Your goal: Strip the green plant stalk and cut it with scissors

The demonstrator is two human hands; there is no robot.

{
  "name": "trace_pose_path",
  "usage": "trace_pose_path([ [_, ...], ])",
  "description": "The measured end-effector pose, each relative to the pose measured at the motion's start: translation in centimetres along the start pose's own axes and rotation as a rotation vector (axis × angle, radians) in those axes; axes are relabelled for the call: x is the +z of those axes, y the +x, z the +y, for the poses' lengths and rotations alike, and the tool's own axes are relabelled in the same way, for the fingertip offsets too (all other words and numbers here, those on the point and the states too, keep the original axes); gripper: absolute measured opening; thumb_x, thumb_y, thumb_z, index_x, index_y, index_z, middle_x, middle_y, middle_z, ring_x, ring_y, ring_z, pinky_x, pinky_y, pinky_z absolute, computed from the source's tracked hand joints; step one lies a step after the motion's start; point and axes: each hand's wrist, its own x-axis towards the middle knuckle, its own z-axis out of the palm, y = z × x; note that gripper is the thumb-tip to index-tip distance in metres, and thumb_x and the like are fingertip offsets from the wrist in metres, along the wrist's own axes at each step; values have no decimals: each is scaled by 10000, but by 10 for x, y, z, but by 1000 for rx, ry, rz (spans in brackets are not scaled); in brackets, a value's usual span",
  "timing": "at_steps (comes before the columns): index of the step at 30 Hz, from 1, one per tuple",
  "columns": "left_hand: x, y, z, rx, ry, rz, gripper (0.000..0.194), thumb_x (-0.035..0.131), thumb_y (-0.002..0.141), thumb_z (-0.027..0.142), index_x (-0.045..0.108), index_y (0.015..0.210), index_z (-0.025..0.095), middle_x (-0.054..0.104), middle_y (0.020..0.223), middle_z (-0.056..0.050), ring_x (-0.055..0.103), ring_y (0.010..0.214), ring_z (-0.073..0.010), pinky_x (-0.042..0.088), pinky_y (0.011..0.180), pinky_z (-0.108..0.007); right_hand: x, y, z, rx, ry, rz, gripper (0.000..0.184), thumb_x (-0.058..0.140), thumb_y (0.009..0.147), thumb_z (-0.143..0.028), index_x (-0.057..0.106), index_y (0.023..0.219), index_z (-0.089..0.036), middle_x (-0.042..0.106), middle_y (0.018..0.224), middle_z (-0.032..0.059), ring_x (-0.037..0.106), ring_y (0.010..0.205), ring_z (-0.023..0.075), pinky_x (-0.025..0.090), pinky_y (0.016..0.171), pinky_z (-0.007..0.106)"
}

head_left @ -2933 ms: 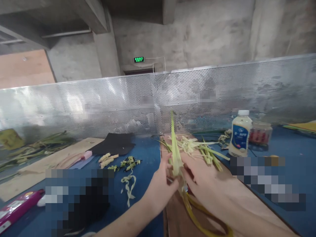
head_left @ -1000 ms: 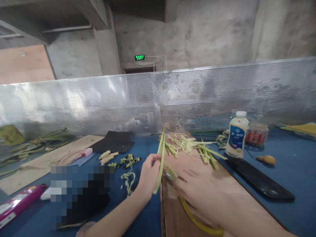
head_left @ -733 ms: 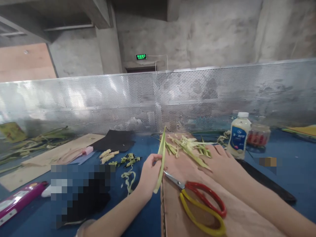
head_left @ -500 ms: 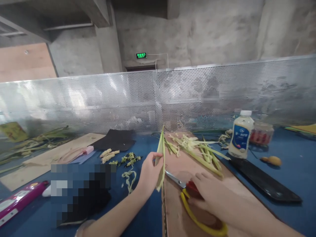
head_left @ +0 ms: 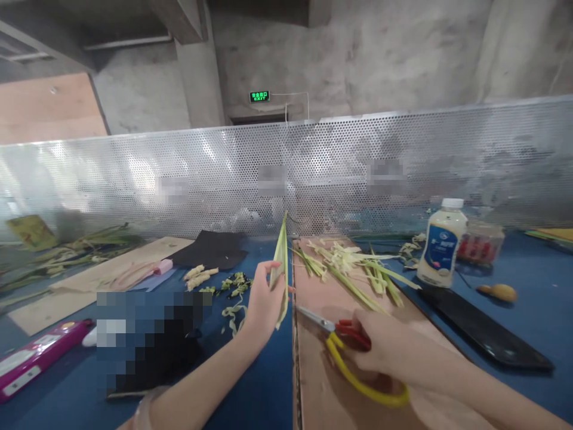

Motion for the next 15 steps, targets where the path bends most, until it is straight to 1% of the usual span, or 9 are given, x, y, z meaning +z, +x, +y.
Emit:
trace_pose_path([
  [2, -1, 0, 1, 0, -14, 35, 273, 500, 819, 301, 441, 1071, 214, 595, 772, 0, 601, 568, -125, 438, 488, -212, -2, 9, 5, 39, 94, -28, 216, 584, 668, -388, 495, 708, -196, 568, 583, 29, 478, 455, 140, 269, 406, 254],
  [4, -2, 1, 0, -8, -32, 61, 300, 500, 818, 305, 439, 1096, 208, 590, 731, 7, 576, 544, -116, 420, 476, -201, -7, 18, 13, 50, 209, -39, 264, 517, 745, -452, 501, 790, -193, 579, 606, 20, 481, 437, 126, 311, 392, 248],
  [7, -2, 1, -1, -39, -71, 50, 335, 501, 817, 308, 435, 1124, 193, 578, 683, 11, 545, 504, -109, 399, 455, -195, -13, 29, 19, 27, 351, 29, 278, 463, 800, -452, 493, 871, -185, 594, 686, 20, 522, 513, 121, 376, 447, 242],
  [10, 1, -3, 0, -59, -115, -1, 328, 496, 812, 282, 435, 1122, 193, 573, 682, 14, 536, 505, -104, 400, 460, -194, -14, 34, 20, 1, 444, 110, 310, 460, 808, -468, 502, 884, -170, 577, 704, 17, 513, 524, 119, 392, 459, 245],
  [13, 6, -12, 7, -78, -182, -109, 305, 509, 799, 259, 436, 1088, 198, 563, 703, 25, 514, 492, -86, 410, 472, -194, -9, 34, 21, -27, 490, 166, 334, 487, 790, -493, 493, 888, -174, 562, 729, 12, 491, 513, 117, 389, 445, 248],
  [15, 10, -19, 12, -101, -229, -183, 308, 530, 790, 271, 434, 1074, 202, 549, 706, 36, 497, 468, -75, 407, 463, -195, -1, 33, 23, -49, 503, 193, 340, 451, 811, -517, 487, 890, -187, 536, 676, -5, 484, 513, 120, 399, 463, 250],
])
